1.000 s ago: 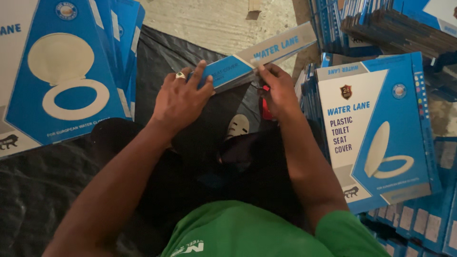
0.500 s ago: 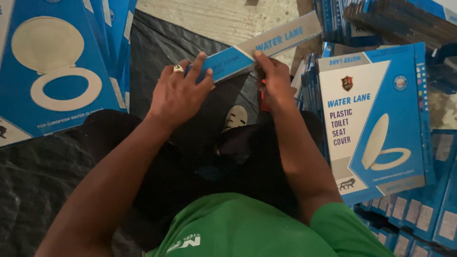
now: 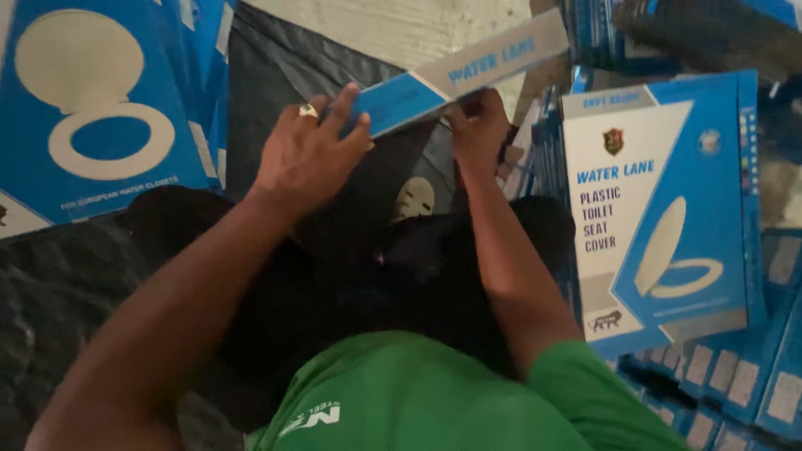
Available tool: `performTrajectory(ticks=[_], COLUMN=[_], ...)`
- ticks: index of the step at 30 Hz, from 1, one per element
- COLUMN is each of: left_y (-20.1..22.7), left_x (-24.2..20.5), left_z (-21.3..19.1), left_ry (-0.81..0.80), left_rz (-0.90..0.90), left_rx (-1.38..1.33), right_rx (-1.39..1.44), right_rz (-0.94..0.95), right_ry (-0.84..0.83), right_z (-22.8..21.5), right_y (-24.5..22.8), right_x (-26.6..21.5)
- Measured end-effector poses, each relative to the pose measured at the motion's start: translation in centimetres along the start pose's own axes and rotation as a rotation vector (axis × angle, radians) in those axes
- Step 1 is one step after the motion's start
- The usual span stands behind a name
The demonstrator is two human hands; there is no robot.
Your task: The person sits on the floor and repeatedly packs flat blue and white boxes into larger cardboard boxes. They fold the flaps, apply clear packing tape with a handheld dispenser, and stack the sealed boxes to the side.
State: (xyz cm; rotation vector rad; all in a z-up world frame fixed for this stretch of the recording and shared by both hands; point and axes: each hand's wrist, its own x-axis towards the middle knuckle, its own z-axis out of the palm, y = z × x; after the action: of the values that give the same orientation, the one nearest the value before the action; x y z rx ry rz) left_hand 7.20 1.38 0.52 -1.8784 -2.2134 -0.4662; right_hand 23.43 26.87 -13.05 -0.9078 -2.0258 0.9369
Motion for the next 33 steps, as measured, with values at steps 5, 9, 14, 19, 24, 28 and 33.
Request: performTrajectory(ticks=[5,9,14,19,24,28,33], left_y=[-0.1,-0.9,-0.4,-0.1,-0.1,-0.3,-0.5], left_x=[0.1,0.6,0.1,0.2,0.5,0.4,0.8], left_z=[0.1,0.0,0.7,0.9,0.8,0.8,1.0], left_ry=[0.014,0.055,0.008,0.023,0.036,0.059,-0.035], left_rz=[0.013,0.020,0.006,-0.036,-0.011,-0.027,-0.078], left_rx=[0.048,0.032,0.066,0.043,0.030,0.040,-0.026], right_rx=[-0.287,0.114,-0.200,-0.338,-0.354,-0.343,-0.605], right_rz=[0.076,0.060,-0.641,-0.528,-0.210,-0.560,-0.969], right_ry=[-0.021,0.102,-0.194,-0.262,-0.284,-0.471,-0.587], right_z=[-0.3,-3.7,-7.0,-4.7,-4.4,-5.6,-3.1], right_y=[0.0,-4.0,-8.5,-8.9,-9.4,-11.5,-12.8], right_x=[0.2,0.7,5.7,9.0,11.0,10.4,5.2])
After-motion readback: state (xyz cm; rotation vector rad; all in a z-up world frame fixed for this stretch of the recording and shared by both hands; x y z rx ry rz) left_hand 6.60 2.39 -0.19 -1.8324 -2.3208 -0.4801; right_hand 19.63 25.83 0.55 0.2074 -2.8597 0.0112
